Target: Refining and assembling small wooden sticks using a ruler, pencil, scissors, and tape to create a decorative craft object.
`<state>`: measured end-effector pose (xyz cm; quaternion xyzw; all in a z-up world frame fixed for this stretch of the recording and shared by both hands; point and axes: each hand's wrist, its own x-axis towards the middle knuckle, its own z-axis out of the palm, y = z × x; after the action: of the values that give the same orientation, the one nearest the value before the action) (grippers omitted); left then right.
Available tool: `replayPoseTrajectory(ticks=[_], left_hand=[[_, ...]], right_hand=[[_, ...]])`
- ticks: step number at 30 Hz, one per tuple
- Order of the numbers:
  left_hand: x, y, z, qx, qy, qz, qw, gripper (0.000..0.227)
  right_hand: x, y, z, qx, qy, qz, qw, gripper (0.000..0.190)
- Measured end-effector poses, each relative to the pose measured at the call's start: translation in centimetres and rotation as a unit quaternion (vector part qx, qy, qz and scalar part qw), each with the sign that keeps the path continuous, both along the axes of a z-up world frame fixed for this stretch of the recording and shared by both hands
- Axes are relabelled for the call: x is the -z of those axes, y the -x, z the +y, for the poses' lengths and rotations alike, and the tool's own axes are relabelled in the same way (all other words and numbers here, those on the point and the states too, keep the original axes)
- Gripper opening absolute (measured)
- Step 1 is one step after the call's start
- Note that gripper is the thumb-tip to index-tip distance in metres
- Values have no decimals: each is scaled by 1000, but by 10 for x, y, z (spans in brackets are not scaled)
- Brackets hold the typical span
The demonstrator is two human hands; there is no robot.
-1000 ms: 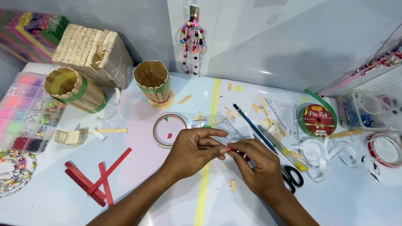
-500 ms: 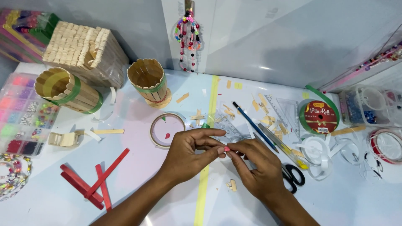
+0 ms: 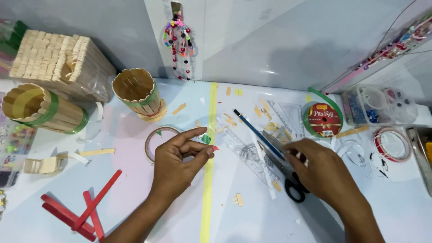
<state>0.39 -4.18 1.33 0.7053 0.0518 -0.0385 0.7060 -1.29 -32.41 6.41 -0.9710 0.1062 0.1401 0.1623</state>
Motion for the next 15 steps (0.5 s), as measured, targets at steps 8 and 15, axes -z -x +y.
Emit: replayPoseTrajectory(ticks=[8,15], left_hand=[[-6,0,1,-29,12,27,999,44],[-3,-1,4,-37,26,2,999,47]], right_hand=[[47,22,-32,-28,82,-31,996,19],[41,34,-34,-30,57,-46,997,28]])
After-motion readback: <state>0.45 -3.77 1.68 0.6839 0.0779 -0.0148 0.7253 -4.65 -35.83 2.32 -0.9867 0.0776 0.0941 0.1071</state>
